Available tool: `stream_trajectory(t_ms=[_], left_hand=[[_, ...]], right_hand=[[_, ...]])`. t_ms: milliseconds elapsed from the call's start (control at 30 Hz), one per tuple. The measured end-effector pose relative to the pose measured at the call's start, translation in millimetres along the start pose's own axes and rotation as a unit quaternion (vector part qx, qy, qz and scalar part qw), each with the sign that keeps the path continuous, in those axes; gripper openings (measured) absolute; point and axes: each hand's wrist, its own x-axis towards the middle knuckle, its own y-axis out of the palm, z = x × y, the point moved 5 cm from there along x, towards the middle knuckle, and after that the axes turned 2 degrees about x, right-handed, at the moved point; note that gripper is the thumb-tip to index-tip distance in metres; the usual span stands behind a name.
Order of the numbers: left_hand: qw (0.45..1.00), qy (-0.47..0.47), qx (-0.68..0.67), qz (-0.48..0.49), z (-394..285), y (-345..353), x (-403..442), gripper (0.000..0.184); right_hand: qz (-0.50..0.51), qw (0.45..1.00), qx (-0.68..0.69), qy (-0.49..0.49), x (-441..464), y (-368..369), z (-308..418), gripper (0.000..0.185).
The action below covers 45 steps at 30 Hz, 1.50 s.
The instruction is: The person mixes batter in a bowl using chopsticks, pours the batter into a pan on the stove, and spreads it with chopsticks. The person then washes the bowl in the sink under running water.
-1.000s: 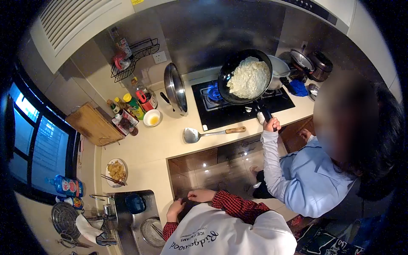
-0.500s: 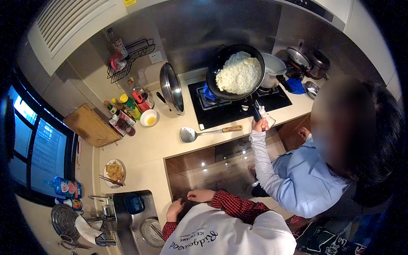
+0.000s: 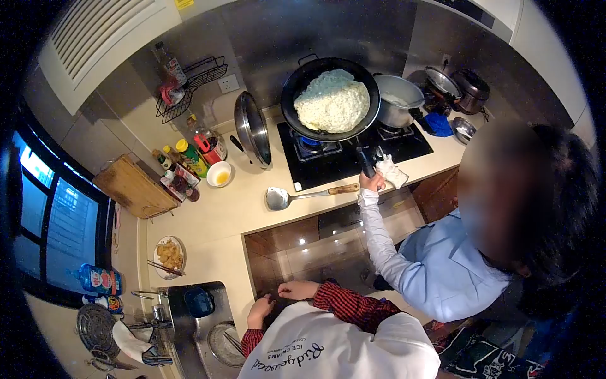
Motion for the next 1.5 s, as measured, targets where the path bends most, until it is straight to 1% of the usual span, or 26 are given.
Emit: stream_trajectory(t_ms=[267, 533, 767, 833, 900, 933, 967, 1000, 1033, 1067, 1100, 1133, 1200, 1267, 1333, 1367, 1400, 1467, 1500], left_hand=[[1.0, 0.003, 0.009, 0.021, 2, 7, 5, 0.036], [1.0, 0.016, 0.003, 0.0, -1, 5, 7, 0.036], [1.0, 0.01, -0.001, 0.007, -2, 3, 7, 0.035], [0.999, 0.014, -0.015, -0.03, -1, 0, 3, 0.033], [0.998, 0.003, -0.046, -0.045, 2, -4, 0, 0.033], [0.996, -0.002, -0.07, -0.055, 8, -7, -6, 0.033], [0.989, -0.016, -0.116, -0.086, 15, -10, -16, 0.033], [0.978, -0.032, -0.162, -0.125, 22, -16, -26, 0.034], [0.968, -0.072, -0.186, -0.149, 24, -25, -43, 0.034], [0.93, -0.086, -0.283, -0.218, 22, -41, -66, 0.033], [0.878, -0.094, -0.37, -0.29, 29, -47, -89, 0.033], [0.858, -0.128, -0.386, -0.314, 48, -32, -103, 0.033], [0.84, -0.142, -0.372, -0.368, 88, -4, -127, 0.032], [0.806, -0.206, -0.388, -0.398, 111, 22, -163, 0.032], [0.742, -0.238, -0.407, -0.477, 145, 60, -186, 0.027], [0.716, -0.272, -0.407, -0.498, 157, 77, -196, 0.026], [0.704, -0.284, -0.41, -0.505, 162, 77, -208, 0.026], [0.677, -0.304, -0.472, -0.476, 160, 65, -233, 0.025], [0.676, -0.311, -0.476, -0.468, 158, 53, -241, 0.024]], right_hand=[[0.0, 1.0, -0.003, 0.001, -2, 0, -2, 0.029], [-0.002, 1.0, -0.003, 0.007, -2, -3, -6, 0.029], [0.006, 1.0, -0.001, 0.006, 1, -4, -5, 0.03], [0.025, 1.0, -0.004, 0.001, 6, -2, 0, 0.03], [0.018, 1.0, -0.007, -0.021, 19, 0, 14, 0.028], [0.054, 0.998, -0.015, -0.03, 31, 10, 14, 0.028], [0.055, 0.996, 0.026, -0.068, 49, 19, 16, 0.027], [0.06, 0.99, 0.067, -0.106, 66, 28, 22, 0.026], [0.097, 0.989, 0.076, -0.087, 83, 38, 30, 0.025], [0.133, 0.985, 0.082, -0.067, 103, 49, 41, 0.024], [0.118, 0.979, 0.069, -0.151, 132, 64, 45, 0.024], [0.1, 0.965, 0.065, -0.232, 158, 84, 51, 0.024], [0.137, 0.983, -0.047, -0.114, 188, 108, 108, 0.024], [0.145, 0.977, 0.01, -0.157, 248, 163, 114, 0.028], [0.122, 0.965, -0.031, -0.228, 304, 202, 136, 0.035], [0.034, 0.953, -0.103, -0.284, 333, 219, 141, 0.038], [-0.056, 0.925, -0.173, -0.333, 353, 232, 147, 0.042], [0.029, 0.967, -0.167, -0.188, 383, 251, 167, 0.046], [0.027, 0.96, -0.185, -0.209, 398, 263, 166, 0.041]])
